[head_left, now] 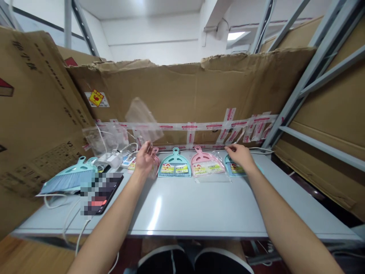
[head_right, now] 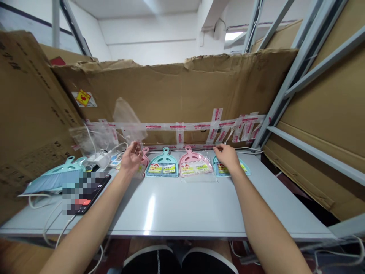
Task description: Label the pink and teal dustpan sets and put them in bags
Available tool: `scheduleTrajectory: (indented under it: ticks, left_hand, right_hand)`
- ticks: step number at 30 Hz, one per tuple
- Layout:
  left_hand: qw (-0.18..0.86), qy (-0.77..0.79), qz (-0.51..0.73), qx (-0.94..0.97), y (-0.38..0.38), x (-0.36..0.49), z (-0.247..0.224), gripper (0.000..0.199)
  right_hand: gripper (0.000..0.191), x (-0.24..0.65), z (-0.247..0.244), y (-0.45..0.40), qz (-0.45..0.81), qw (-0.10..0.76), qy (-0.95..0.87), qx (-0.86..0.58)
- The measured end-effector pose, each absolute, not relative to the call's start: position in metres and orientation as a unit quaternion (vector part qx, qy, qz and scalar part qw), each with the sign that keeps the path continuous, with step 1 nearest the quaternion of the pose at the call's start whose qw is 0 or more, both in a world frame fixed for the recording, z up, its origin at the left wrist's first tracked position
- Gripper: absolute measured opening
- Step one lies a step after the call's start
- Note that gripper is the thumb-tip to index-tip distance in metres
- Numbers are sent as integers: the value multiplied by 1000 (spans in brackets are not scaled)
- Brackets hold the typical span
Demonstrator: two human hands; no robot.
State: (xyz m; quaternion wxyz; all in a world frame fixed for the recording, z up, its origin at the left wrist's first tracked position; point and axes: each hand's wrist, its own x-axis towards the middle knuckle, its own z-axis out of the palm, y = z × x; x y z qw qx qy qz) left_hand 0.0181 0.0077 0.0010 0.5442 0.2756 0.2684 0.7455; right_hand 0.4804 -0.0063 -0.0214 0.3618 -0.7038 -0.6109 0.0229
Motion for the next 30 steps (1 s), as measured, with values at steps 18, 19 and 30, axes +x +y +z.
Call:
scheduleTrajectory:
  ticks: [18,19,30]
  left_hand:
    - [502,350,565,553,-30,64,-12,57]
    - [503,347,562,558,-31,65,-11,62]
    - [492,322,548,595,-23,63,-20,110]
  right_hand:
    - [35,491,-8,-18,-5,410,-612,-676]
    - [37,477,-5,-19,52,466,-606,-642]
    - [69,397,-9,-31,477,560,-555,-389]
